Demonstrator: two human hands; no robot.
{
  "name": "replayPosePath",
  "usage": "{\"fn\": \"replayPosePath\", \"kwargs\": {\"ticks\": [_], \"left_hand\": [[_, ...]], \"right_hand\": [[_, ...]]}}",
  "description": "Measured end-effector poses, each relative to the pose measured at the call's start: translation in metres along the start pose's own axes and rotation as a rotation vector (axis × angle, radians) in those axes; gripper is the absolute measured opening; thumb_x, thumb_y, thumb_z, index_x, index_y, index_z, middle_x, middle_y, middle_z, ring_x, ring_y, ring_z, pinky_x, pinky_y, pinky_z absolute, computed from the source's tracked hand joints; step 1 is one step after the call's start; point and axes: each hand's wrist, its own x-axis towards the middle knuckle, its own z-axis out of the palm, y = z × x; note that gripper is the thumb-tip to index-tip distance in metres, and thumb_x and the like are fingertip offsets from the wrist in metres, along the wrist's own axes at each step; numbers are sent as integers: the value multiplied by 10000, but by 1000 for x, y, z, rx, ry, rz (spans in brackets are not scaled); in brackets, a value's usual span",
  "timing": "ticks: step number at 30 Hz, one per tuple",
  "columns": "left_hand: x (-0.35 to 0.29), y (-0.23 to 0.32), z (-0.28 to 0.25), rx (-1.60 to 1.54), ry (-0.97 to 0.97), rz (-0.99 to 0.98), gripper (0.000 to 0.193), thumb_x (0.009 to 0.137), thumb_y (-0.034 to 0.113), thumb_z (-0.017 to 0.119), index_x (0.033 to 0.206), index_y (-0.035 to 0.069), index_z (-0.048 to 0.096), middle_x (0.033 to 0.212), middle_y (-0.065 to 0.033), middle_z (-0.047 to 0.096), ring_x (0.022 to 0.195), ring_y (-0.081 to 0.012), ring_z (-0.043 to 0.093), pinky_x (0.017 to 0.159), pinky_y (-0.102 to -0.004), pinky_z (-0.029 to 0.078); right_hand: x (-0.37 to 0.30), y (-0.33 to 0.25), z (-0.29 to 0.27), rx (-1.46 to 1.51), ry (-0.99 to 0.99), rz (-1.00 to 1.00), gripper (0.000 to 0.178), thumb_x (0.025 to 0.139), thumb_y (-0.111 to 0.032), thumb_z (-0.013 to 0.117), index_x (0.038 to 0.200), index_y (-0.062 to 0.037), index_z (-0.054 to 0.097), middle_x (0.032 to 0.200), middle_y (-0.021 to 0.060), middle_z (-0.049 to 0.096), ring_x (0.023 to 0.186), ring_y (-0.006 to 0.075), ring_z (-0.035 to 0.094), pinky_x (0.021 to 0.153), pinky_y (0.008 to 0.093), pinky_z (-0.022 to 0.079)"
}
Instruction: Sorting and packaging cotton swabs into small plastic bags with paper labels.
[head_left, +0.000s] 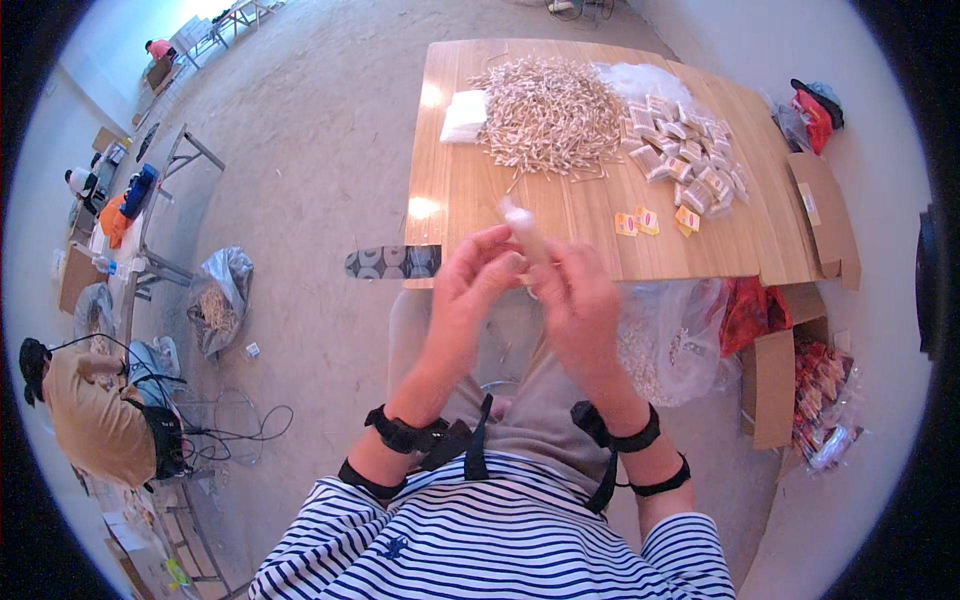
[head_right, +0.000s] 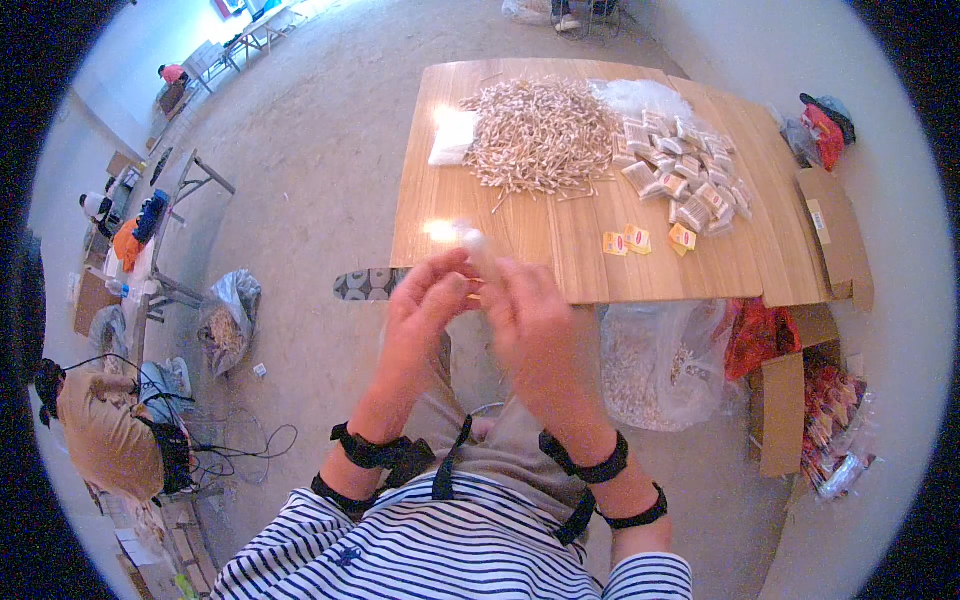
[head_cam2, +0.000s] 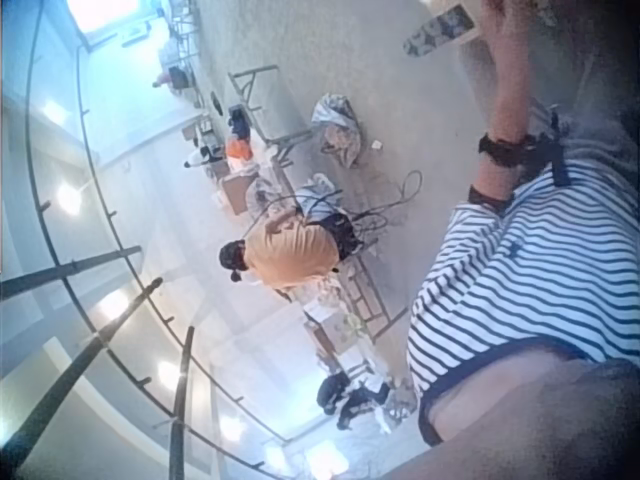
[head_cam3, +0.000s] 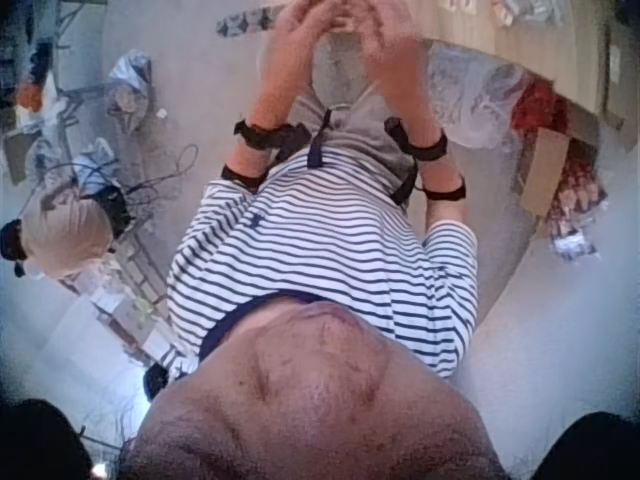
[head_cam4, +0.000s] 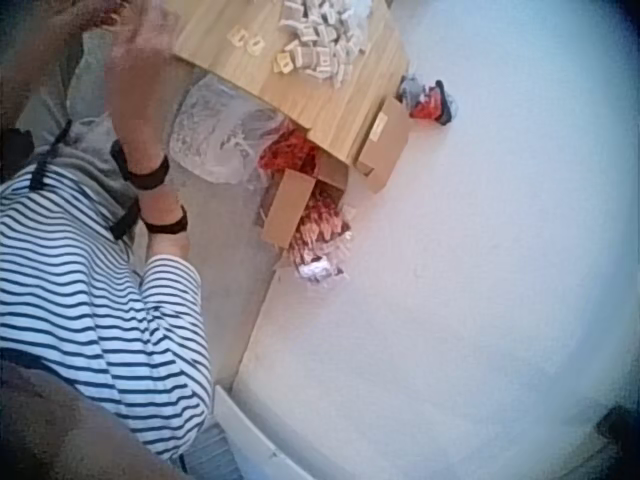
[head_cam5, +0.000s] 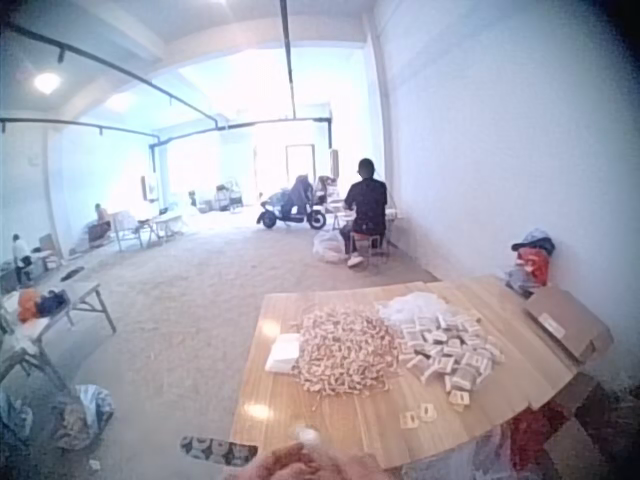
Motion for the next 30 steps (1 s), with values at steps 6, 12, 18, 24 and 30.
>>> {"fn": "replayPosePath", "kwargs": {"ticks": [6, 12, 18, 24, 30], "left_hand": [[5, 3, -3, -167, -28, -65, 268, 938, 85, 593, 1186, -14, 611, 1049, -52, 688, 932, -105, 644, 830, -252, 503], [1, 10, -8, -55, -273, -113, 254, 923, 80, 624, 1163, -6, 625, 1021, -31, 690, 913, -78, 634, 794, -238, 497], [4, 11, -11, 182, -423, -29, 202, 931, 84, 619, 1113, -1, 635, 948, -3, 668, 884, -62, 604, 776, -223, 480], [-2, 8, -5, -15, -332, -75, 210, 942, 129, 630, 1099, -10, 627, 979, -23, 683, 886, -73, 624, 778, -222, 489], [-6, 0, -6, -183, -198, -135, 208, 931, 118, 640, 1099, -4, 631, 982, -19, 692, 872, -51, 621, 764, -204, 482]], "right_hand": [[-4, 3, -12, -81, -9, -34, 280, 843, -85, 672, 1099, 23, 635, 932, 139, 632, 798, 230, 636, 716, 340, 514], [13, 8, -23, 208, 11, 133, 240, 826, -101, 702, 1030, 19, 663, 900, 105, 625, 814, 181, 607, 739, 305, 496], [19, 3, -37, 179, -252, 64, 162, 854, -92, 672, 968, 24, 662, 873, 86, 637, 835, 156, 607, 746, 285, 484], [15, 1, -35, 303, -186, 245, 141, 874, -81, 645, 966, 25, 644, 857, 80, 629, 831, 164, 613, 743, 300, 483], [14, 3, -34, 139, -132, -27, 149, 877, -79, 629, 989, 19, 627, 868, 113, 622, 822, 227, 624, 734, 320, 487]]}}
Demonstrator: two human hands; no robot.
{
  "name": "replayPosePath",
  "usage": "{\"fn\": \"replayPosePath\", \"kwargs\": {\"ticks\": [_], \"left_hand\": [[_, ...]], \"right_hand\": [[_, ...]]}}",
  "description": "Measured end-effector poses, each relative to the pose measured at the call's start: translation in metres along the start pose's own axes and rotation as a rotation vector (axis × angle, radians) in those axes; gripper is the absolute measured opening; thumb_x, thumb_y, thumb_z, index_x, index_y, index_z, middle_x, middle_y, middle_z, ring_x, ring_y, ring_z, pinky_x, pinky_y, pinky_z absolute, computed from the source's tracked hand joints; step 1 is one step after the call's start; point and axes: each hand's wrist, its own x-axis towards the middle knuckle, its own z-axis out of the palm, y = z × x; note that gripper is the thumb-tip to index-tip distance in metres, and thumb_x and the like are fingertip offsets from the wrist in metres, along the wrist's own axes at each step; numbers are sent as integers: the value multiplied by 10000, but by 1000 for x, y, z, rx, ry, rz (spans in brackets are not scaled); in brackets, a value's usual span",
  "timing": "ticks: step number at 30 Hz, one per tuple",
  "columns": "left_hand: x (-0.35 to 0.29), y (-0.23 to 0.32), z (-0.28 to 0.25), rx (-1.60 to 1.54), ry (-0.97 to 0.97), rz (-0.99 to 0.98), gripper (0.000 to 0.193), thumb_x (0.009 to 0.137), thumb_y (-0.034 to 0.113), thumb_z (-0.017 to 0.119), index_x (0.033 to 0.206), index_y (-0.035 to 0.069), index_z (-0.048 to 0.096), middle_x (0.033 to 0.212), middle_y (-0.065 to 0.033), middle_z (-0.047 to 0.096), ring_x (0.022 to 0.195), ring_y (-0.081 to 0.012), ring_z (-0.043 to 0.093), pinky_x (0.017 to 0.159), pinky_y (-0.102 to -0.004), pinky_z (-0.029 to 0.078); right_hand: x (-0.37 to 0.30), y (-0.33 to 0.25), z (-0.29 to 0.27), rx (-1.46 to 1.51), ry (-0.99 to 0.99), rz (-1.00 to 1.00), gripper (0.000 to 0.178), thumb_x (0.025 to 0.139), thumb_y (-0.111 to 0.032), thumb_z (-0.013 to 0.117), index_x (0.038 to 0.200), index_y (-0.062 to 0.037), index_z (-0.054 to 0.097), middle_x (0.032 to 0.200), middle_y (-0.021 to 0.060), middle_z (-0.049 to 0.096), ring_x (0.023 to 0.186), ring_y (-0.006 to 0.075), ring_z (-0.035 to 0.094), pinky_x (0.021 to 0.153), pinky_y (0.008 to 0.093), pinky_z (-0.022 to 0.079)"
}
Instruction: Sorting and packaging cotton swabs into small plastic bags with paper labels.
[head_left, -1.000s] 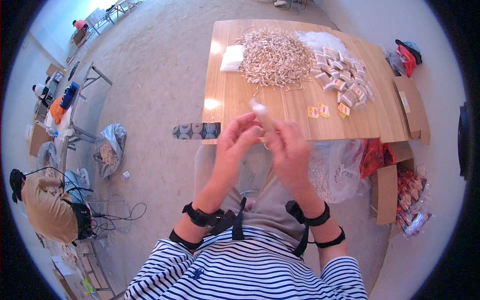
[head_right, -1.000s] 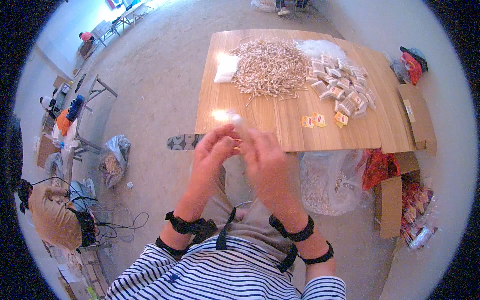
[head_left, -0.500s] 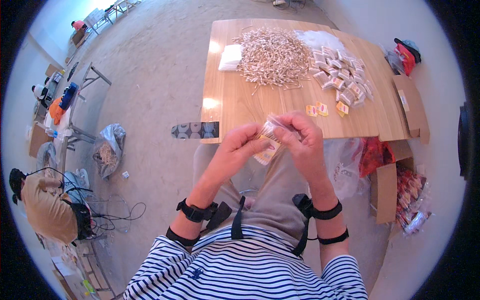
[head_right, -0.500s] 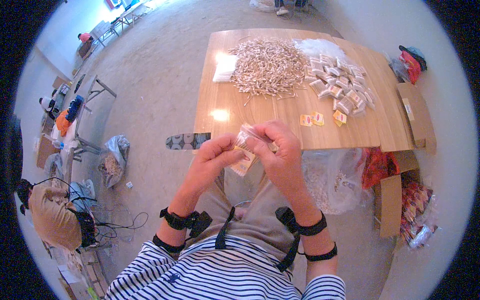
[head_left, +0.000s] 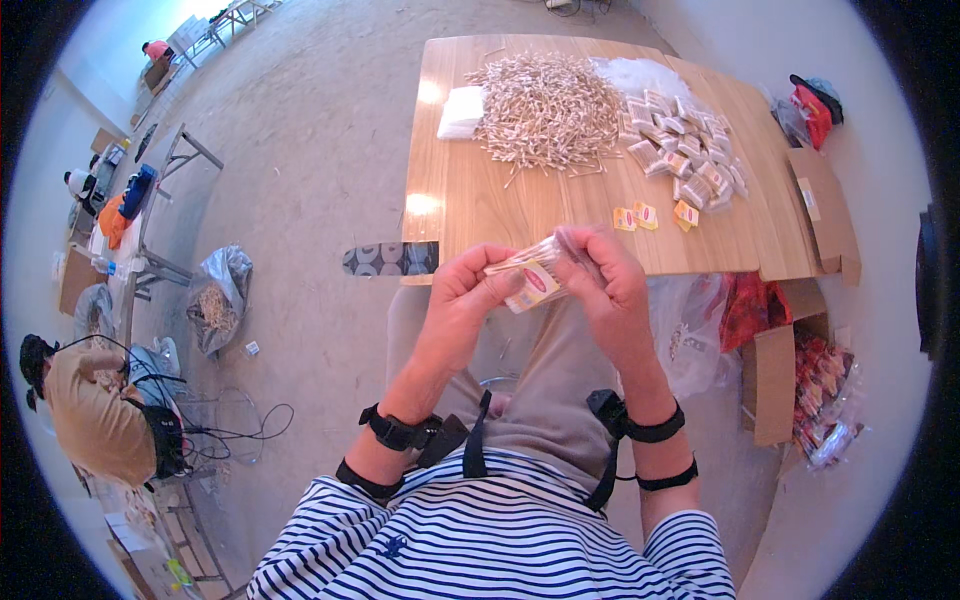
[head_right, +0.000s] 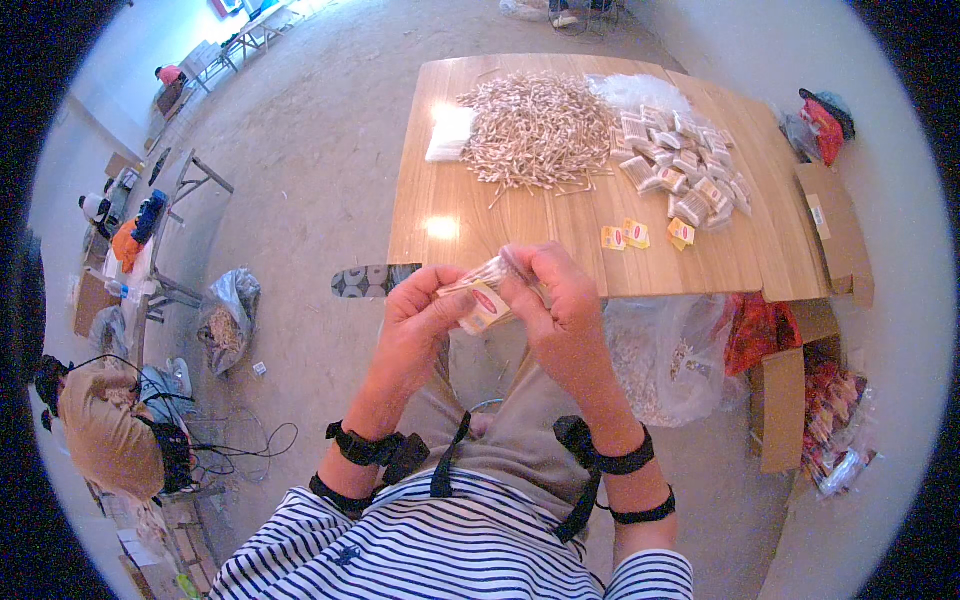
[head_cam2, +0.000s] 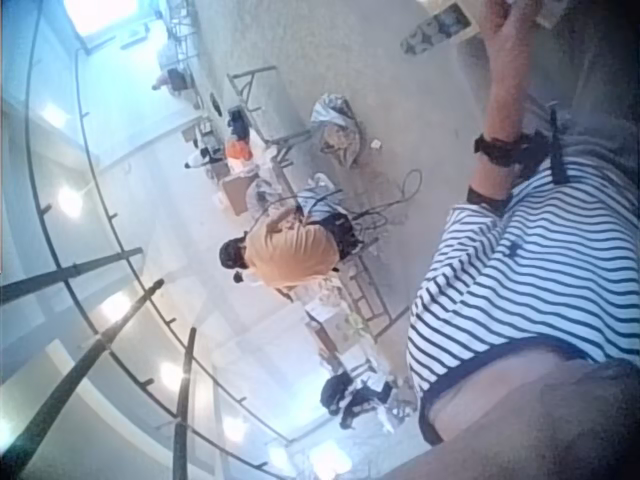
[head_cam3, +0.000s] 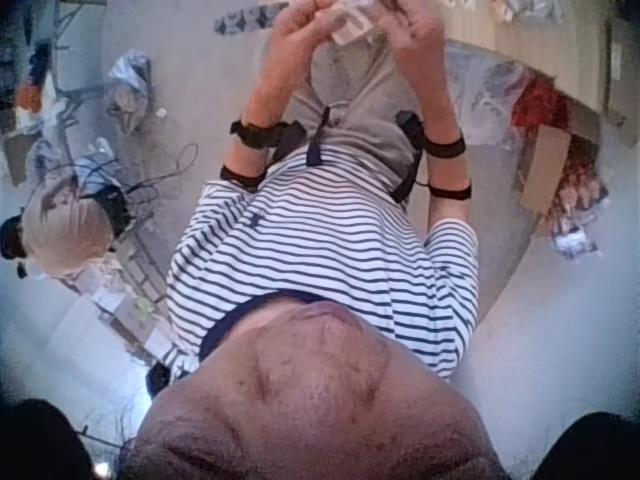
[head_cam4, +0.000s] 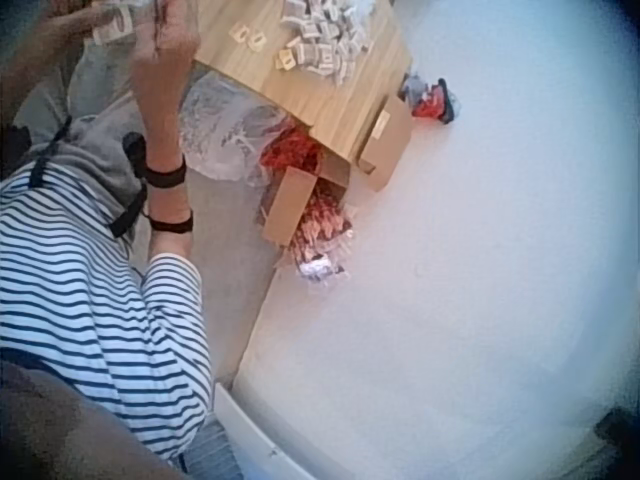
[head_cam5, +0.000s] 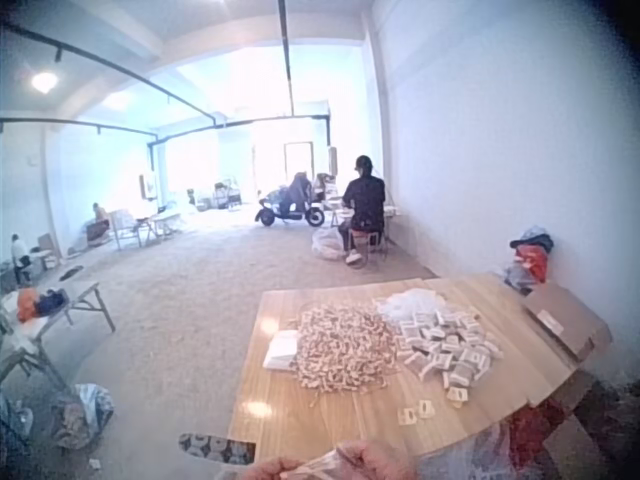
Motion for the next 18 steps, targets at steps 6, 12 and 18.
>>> {"fn": "replayPosePath", "kwargs": {"ticks": [6, 12, 18], "left_hand": [[1, 4, -2, 204, -5, 99, 163, 930, 104, 638, 1061, 7, 645, 948, 10, 677, 844, -28, 593, 743, -194, 469], [1, 6, -1, 267, -29, 124, 153, 938, 109, 627, 1049, 6, 649, 928, 15, 672, 845, -24, 585, 744, -192, 464], [2, 5, 1, 135, 40, 41, 156, 941, 123, 621, 1033, 4, 661, 925, 7, 675, 854, -30, 587, 755, -200, 467]], "right_hand": [[2, -10, -1, -107, -32, -68, 109, 859, -53, 614, 942, 16, 593, 833, 151, 586, 784, 304, 606, 692, 365, 471], [-1, -11, -1, -140, -10, -65, 87, 853, -44, 606, 911, 13, 576, 817, 161, 569, 766, 324, 588, 677, 382, 459], [-4, -4, 1, -39, -9, -48, 106, 845, -33, 597, 932, 23, 577, 842, 154, 591, 796, 296, 612, 709, 356, 473]]}}
